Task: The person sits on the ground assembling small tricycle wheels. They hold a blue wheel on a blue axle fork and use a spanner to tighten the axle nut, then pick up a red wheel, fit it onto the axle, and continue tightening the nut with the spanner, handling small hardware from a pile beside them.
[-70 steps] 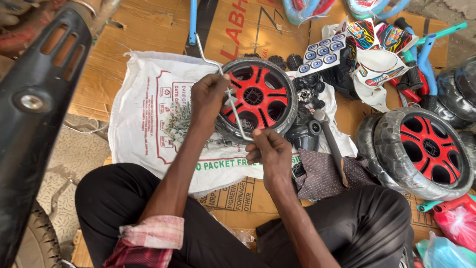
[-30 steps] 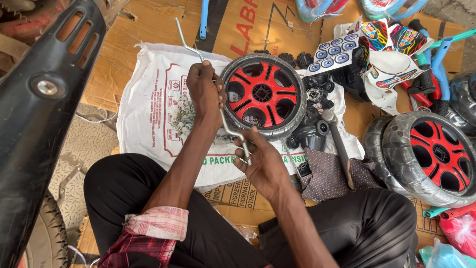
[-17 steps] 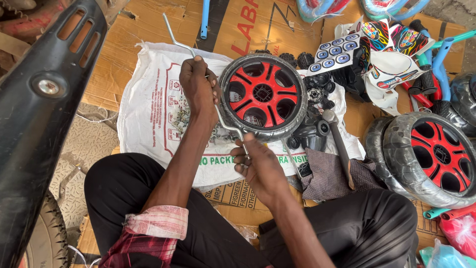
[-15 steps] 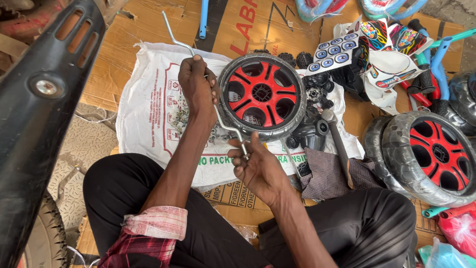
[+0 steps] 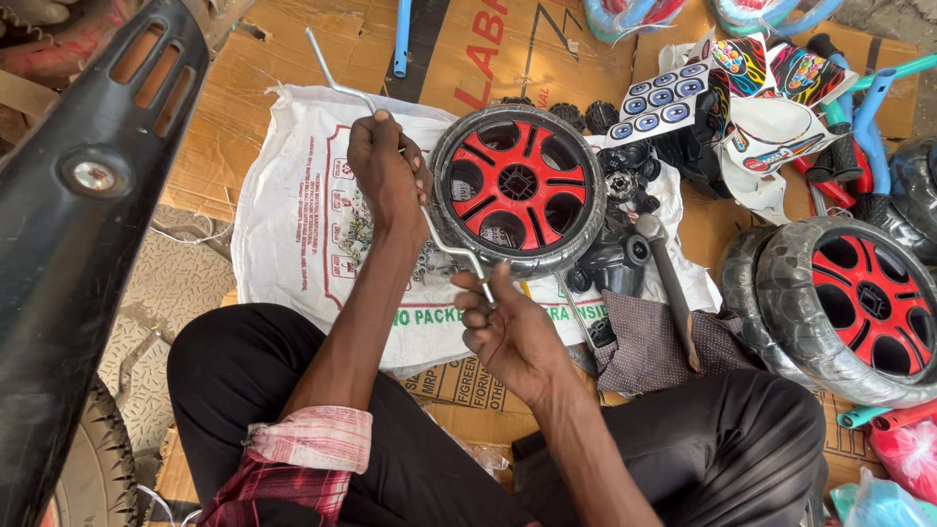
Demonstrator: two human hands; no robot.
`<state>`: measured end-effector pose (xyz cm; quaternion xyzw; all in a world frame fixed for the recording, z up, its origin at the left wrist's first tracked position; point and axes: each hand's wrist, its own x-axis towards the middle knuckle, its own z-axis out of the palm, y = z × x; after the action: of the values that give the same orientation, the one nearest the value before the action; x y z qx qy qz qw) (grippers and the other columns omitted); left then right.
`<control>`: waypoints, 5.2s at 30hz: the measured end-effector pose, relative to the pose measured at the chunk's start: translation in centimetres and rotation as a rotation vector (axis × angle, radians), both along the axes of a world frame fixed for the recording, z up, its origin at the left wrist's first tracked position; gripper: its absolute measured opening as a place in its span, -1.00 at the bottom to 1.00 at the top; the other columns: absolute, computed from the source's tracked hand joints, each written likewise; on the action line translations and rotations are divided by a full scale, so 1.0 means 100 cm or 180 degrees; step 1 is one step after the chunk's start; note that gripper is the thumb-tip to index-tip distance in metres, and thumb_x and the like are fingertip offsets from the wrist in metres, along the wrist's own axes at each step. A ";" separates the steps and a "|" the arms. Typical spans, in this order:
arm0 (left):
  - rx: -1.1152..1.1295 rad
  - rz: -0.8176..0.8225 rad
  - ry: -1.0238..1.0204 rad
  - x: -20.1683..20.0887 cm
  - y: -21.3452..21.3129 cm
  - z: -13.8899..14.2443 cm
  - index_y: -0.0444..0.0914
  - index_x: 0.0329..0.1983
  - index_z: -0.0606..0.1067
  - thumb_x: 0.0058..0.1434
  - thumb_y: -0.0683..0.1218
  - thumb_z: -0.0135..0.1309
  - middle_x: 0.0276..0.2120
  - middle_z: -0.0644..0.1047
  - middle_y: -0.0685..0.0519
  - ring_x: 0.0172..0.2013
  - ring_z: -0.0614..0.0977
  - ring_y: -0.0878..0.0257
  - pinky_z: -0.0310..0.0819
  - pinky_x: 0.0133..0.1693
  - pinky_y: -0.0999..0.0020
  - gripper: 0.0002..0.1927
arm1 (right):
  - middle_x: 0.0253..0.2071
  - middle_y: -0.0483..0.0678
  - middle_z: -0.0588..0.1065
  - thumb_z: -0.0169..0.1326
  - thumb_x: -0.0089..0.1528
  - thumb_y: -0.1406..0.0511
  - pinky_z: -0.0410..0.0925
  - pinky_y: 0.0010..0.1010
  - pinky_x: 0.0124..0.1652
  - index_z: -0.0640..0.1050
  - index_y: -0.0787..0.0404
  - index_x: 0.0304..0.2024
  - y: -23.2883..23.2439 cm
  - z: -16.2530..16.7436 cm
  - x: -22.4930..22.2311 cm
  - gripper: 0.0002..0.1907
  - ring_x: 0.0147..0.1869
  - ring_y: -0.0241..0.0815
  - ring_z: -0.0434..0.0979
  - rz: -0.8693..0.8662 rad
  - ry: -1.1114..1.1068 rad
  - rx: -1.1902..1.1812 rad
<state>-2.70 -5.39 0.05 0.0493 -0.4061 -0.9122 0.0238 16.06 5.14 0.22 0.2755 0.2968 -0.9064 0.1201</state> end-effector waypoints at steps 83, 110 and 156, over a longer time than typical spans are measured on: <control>-0.0684 -0.1798 0.1196 0.076 0.050 0.096 -0.37 0.04 0.43 0.51 0.28 -0.38 -0.16 0.66 -0.12 -0.22 0.67 0.23 0.62 -0.13 0.31 -0.35 | -0.68 -0.24 0.17 0.05 0.34 0.15 -0.10 -0.58 -0.68 0.39 0.21 -0.37 0.025 -0.005 -0.013 -0.70 -0.69 -0.44 0.00 -0.0541 -0.0374 0.0539; -0.0239 -0.1992 0.0845 0.030 0.009 0.062 -0.37 -0.13 0.51 0.48 0.08 -0.09 -0.20 0.67 -0.26 -0.13 0.74 -0.05 0.60 -0.03 0.14 -0.60 | -0.30 -0.04 0.48 -0.47 0.35 -0.29 0.31 -0.37 -0.21 0.52 0.33 -0.08 0.045 0.009 -0.017 -0.12 -0.21 -0.21 0.43 0.1007 0.1204 0.1290; -0.0976 -0.1832 -0.0158 0.043 0.036 0.029 -0.39 -0.18 0.54 0.41 0.07 -0.07 -0.33 0.68 -0.22 -0.31 0.73 0.13 0.50 -0.33 0.24 -0.59 | -0.32 -0.09 0.50 0.19 0.19 0.31 0.27 -0.54 -0.35 0.52 0.18 -0.26 0.020 0.012 -0.040 -0.87 -0.32 -0.35 0.37 -0.0418 0.0622 0.0432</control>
<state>1.65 -1.81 2.91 -0.0494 -0.5365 -0.8083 -0.2377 12.06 7.16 1.40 0.2123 0.3491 -0.9126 0.0121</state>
